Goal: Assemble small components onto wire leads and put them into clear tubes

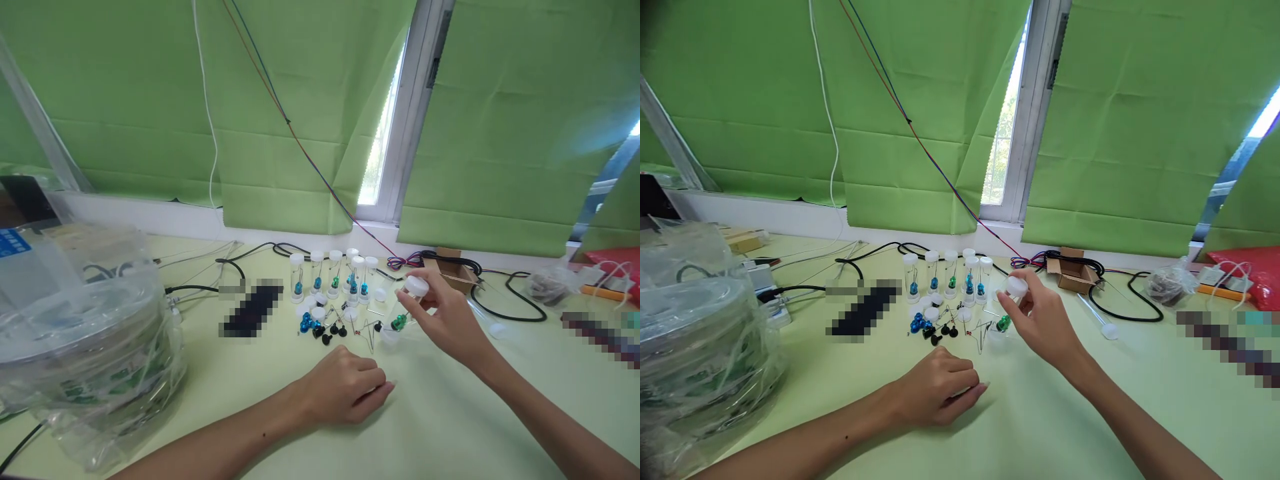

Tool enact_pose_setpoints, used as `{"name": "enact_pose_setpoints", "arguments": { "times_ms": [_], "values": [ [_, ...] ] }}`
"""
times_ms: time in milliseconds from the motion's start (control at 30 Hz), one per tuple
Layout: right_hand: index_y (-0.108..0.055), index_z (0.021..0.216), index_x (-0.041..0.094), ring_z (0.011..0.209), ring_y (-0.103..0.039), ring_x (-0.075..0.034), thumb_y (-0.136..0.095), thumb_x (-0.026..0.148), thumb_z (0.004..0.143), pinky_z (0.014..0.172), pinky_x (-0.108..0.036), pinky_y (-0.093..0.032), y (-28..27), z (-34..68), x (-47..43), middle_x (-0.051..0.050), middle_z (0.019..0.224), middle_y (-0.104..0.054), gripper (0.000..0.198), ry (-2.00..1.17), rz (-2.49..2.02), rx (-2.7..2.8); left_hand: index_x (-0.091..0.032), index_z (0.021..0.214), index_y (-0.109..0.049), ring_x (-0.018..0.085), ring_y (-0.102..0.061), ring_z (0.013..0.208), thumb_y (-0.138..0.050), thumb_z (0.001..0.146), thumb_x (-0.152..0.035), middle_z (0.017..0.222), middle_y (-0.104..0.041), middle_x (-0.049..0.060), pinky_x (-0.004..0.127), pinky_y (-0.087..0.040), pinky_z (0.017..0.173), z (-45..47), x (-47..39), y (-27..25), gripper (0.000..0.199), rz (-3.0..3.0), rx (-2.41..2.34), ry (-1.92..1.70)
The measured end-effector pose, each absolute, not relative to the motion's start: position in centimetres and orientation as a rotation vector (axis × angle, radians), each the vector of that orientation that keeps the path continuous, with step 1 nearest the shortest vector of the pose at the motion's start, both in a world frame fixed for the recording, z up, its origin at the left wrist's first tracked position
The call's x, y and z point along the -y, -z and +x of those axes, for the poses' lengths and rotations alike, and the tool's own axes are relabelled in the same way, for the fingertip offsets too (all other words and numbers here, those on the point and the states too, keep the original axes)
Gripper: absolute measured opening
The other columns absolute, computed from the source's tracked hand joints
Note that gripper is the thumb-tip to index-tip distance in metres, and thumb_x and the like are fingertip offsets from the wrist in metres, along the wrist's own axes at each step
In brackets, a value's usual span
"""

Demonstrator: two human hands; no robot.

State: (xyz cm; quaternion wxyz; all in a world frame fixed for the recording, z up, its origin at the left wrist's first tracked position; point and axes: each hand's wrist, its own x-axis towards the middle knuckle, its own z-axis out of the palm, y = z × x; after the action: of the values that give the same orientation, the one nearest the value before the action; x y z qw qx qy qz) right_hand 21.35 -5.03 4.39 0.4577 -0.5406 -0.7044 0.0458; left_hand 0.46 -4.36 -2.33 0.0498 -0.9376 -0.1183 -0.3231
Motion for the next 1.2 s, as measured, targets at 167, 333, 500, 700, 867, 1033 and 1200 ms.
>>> {"name": "enact_pose_setpoints", "arguments": {
  "times_ms": [167, 333, 500, 700, 867, 1033, 1200],
  "values": [
    [-0.056, 0.104, 0.019, 0.055, -0.06, -0.017, -0.06, 0.043, 0.084, 0.058, -0.027, -0.044, -6.4, 21.9, 1.8, 0.0, 0.064, -0.063, 0.032, 0.183, -1.395, 1.722, -0.017, 0.059, -0.046, 0.007, -0.036, 0.041, -0.045, 0.091, -0.02, 0.049, -0.044, -0.004, 0.027, -0.02, 0.042, 0.5, 4.2, 2.5, 0.032, -2.892, 0.352, 0.952],
    [-0.058, 0.102, 0.017, 0.061, -0.06, -0.02, -0.061, 0.035, 0.082, 0.064, -0.031, -0.043, -7.5, 22.6, -3.2, -0.007, 0.08, -0.066, 0.027, 0.355, -1.4, 1.724, -0.017, 0.058, -0.046, 0.007, -0.035, 0.041, -0.045, 0.091, -0.02, 0.05, -0.042, -0.004, 0.026, -0.02, 0.042, 0.4, 4.0, 2.5, 0.032, -2.922, 0.334, 0.945],
    [-0.059, 0.106, 0.014, 0.075, -0.062, -0.025, -0.061, 0.027, 0.082, 0.071, -0.033, -0.043, -7.2, 22.8, -7.2, -0.014, 0.098, -0.066, 0.027, 0.404, -1.507, 1.806, -0.017, 0.058, -0.046, 0.007, -0.034, 0.041, -0.045, 0.091, -0.02, 0.05, -0.042, -0.003, 0.026, -0.019, 0.043, 0.4, 4.0, 2.6, 0.034, -2.944, 0.355, 0.919],
    [-0.059, 0.114, 0.014, 0.085, -0.064, -0.026, -0.065, 0.027, 0.082, 0.072, -0.031, -0.045, -6.7, 22.4, -9.6, -0.013, 0.095, -0.069, 0.035, 0.281, -1.677, 1.93, -0.017, 0.057, -0.045, 0.006, -0.035, 0.041, -0.045, 0.09, -0.019, 0.049, -0.043, -0.003, 0.026, -0.018, 0.043, 0.5, 4.0, 2.6, 0.033, -2.95, 0.36, 0.896],
    [-0.062, 0.114, 0.016, 0.085, -0.065, -0.023, -0.066, 0.02, 0.08, 0.075, -0.031, -0.046, -6.3, 22.0, -10.5, -0.011, 0.096, -0.07, 0.034, 0.222, -1.694, 2.004, -0.017, 0.058, -0.046, 0.007, -0.037, 0.041, -0.045, 0.091, -0.02, 0.05, -0.043, -0.003, 0.026, -0.019, 0.043, 0.5, 4.0, 2.5, 0.033, -2.955, 0.345, 0.895],
    [-0.064, 0.111, 0.015, 0.083, -0.067, -0.021, -0.066, 0.015, 0.079, 0.073, -0.029, -0.048, -6.1, 21.8, -10.4, -0.013, 0.105, -0.07, 0.032, 0.145, -1.689, 2.073, -0.017, 0.058, -0.046, 0.007, -0.037, 0.041, -0.044, 0.091, -0.02, 0.05, -0.043, -0.003, 0.026, -0.019, 0.044, 0.5, 4.0, 2.6, 0.034, -2.97, 0.358, 0.875],
    [-0.059, 0.119, 0.016, 0.081, -0.068, -0.018, -0.067, 0.016, 0.08, 0.072, -0.027, -0.05, -6.6, 21.9, -9.8, -0.012, 0.109, -0.07, 0.04, 0.078, -1.663, 2.121, -0.017, 0.057, -0.046, 0.007, -0.037, 0.041, -0.045, 0.091, -0.021, 0.051, -0.044, -0.003, 0.027, -0.02, 0.044, 0.4, 4.0, 2.8, 0.034, -2.972, 0.383, 0.875]
  ]
}}
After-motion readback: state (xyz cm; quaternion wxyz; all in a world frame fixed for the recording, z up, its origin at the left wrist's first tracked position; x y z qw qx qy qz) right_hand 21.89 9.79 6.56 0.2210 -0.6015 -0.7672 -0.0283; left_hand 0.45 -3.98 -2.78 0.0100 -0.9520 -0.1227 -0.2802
